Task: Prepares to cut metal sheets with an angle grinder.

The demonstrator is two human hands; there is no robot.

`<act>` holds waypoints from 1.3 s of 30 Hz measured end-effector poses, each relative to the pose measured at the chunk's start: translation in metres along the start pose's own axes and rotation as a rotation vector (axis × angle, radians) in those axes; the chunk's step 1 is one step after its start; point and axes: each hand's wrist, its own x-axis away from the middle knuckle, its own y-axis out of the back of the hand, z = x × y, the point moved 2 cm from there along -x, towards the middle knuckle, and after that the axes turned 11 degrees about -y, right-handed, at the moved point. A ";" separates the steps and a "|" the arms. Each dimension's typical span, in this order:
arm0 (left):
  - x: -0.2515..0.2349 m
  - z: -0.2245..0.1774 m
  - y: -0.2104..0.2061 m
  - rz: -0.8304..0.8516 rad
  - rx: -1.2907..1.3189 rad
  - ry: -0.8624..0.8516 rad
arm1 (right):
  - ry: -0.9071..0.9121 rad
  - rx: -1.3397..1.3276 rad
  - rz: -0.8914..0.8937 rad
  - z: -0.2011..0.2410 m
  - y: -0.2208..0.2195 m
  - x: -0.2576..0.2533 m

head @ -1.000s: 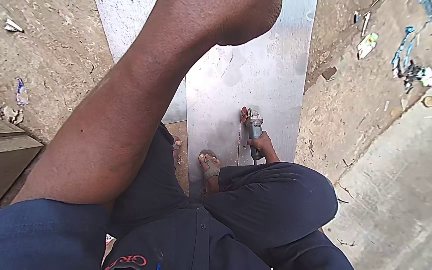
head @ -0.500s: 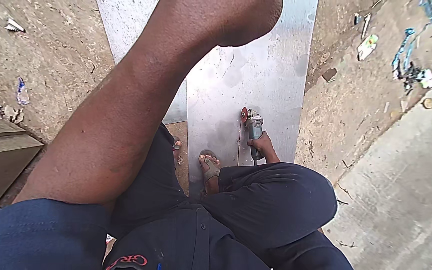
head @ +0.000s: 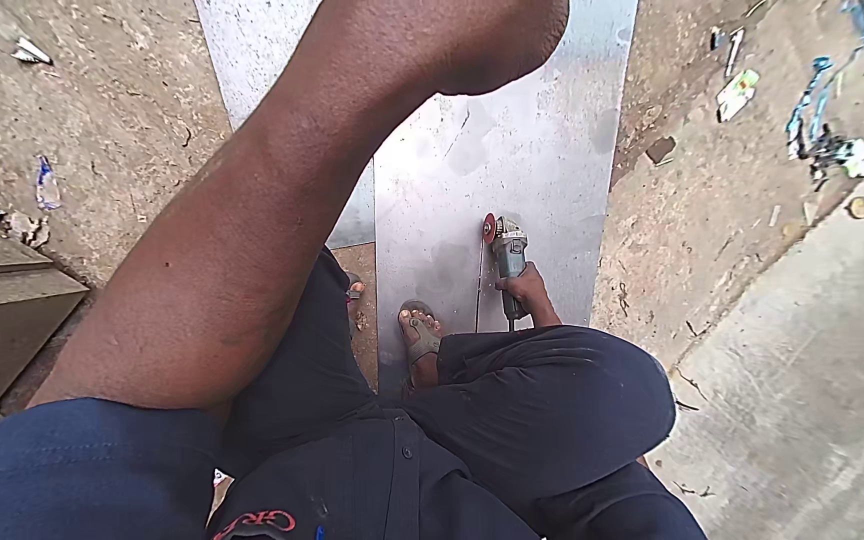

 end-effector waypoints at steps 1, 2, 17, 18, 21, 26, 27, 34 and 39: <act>0.000 0.000 0.000 0.009 -0.006 0.002 | -0.002 0.000 -0.004 0.002 0.000 0.000; -0.001 0.001 0.000 0.016 -0.007 0.004 | -0.003 0.000 -0.004 0.002 0.000 0.000; 0.000 0.009 0.004 -0.002 0.011 -0.002 | -0.001 -0.034 0.003 0.006 -0.001 -0.002; 0.001 0.010 0.005 -0.007 0.008 -0.004 | 0.000 -0.032 0.003 0.007 -0.001 -0.002; 0.001 0.010 0.006 -0.006 -0.002 -0.007 | -0.001 -0.032 -0.002 0.006 -0.001 -0.003; 0.001 0.009 0.006 -0.006 0.000 -0.006 | 0.001 -0.004 0.006 0.004 -0.001 -0.004; 0.001 0.009 0.005 -0.002 0.001 -0.016 | -0.004 -0.011 0.010 0.004 -0.001 -0.003; 0.000 0.008 0.003 -0.005 -0.004 -0.029 | 0.004 0.016 -0.014 0.005 0.000 -0.009; 0.000 0.010 0.004 -0.003 0.000 -0.022 | 0.018 0.011 0.000 0.005 0.001 -0.005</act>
